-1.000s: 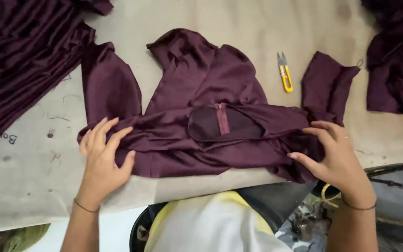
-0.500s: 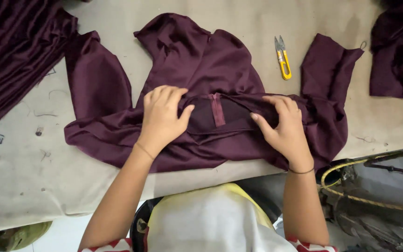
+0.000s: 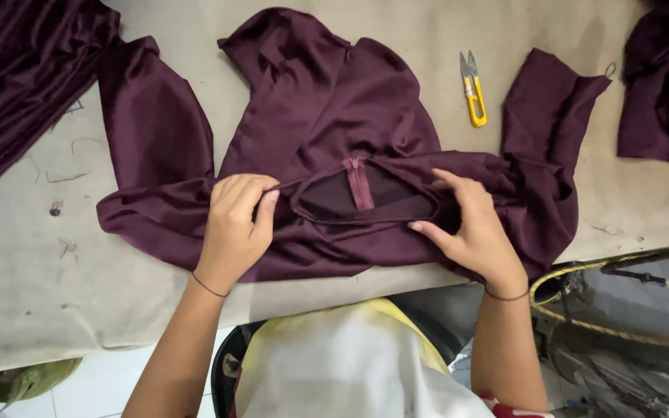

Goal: Trimming loose threads from purple garment pieces using small hand snips on a work table.

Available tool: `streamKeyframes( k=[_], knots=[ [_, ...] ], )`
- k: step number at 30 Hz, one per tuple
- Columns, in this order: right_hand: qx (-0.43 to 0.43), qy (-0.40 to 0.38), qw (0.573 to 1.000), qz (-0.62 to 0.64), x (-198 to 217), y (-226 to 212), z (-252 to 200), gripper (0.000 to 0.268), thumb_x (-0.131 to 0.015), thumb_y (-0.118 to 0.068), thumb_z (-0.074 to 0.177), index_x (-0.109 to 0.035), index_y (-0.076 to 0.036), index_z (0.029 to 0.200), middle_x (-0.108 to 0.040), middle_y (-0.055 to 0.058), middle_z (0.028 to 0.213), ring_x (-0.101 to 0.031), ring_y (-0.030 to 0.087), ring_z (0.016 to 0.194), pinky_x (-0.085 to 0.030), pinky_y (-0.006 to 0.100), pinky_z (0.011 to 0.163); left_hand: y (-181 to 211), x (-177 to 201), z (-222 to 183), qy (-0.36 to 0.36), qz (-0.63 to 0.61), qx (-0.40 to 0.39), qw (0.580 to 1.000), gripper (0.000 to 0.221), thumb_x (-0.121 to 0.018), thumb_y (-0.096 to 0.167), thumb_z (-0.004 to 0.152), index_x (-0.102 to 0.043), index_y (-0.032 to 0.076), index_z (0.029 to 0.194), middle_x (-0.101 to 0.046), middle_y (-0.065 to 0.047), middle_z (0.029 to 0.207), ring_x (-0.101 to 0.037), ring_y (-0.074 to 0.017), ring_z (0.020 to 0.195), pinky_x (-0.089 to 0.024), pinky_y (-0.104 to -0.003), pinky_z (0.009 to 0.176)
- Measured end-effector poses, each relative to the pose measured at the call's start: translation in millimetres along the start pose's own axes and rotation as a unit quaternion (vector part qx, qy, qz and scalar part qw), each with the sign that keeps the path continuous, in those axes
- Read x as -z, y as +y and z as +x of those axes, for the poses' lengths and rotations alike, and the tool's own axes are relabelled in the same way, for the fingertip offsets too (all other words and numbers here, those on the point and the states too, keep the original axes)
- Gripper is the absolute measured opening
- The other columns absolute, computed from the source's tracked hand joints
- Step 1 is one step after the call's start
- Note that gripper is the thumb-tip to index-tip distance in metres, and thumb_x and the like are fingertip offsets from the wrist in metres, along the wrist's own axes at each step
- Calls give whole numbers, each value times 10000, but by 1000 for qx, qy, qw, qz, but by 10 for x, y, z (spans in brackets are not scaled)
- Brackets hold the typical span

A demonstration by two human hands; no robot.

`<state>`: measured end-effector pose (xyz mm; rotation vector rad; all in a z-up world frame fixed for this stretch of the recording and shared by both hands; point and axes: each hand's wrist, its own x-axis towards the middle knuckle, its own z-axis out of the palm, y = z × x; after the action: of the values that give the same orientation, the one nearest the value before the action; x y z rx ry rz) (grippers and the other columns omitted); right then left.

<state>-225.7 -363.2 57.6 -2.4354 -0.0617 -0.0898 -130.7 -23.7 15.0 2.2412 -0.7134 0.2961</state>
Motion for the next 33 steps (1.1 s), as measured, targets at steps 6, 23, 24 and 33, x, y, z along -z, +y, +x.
streamKeyframes(
  k=[6,23,24,33],
  knots=[
    [15,94,995,40,-152,99,-137,276,-802,15,817,-786,-81,1075,-725,67,862,-705,295,866,-509,378,895,386,109,22,202,79,1,976,102,-726,155,1005,-679,64,1007,-531,-73,1024,-566,-304,966,-446,-419,892],
    [326,-226,913,93,87,-1072,845,797,-375,171,771,-415,-51,1535,-406,204,1610,-375,371,1536,-297,474,1287,1163,-17,-487,-100,-281,342,891,452,-535,108,774,-693,109,1198,-652,42,804,-484,-110,627,-486,-264,675],
    [367,-277,886,56,-4,-1155,988,992,-388,190,623,-363,-83,1576,-310,243,1662,-288,391,1570,-238,494,1302,1185,4,-488,-102,-291,322,895,426,-522,88,793,-683,110,1187,-583,40,719,-410,-111,558,-452,-272,601],
    [491,-64,868,43,499,-1409,1830,140,-645,-138,845,-575,-34,781,-659,212,1294,-589,430,1296,-461,577,1214,889,624,-106,-184,-271,301,895,392,-819,293,773,-750,87,1099,-798,16,1051,-695,-68,920,-601,-266,836]
  ],
)
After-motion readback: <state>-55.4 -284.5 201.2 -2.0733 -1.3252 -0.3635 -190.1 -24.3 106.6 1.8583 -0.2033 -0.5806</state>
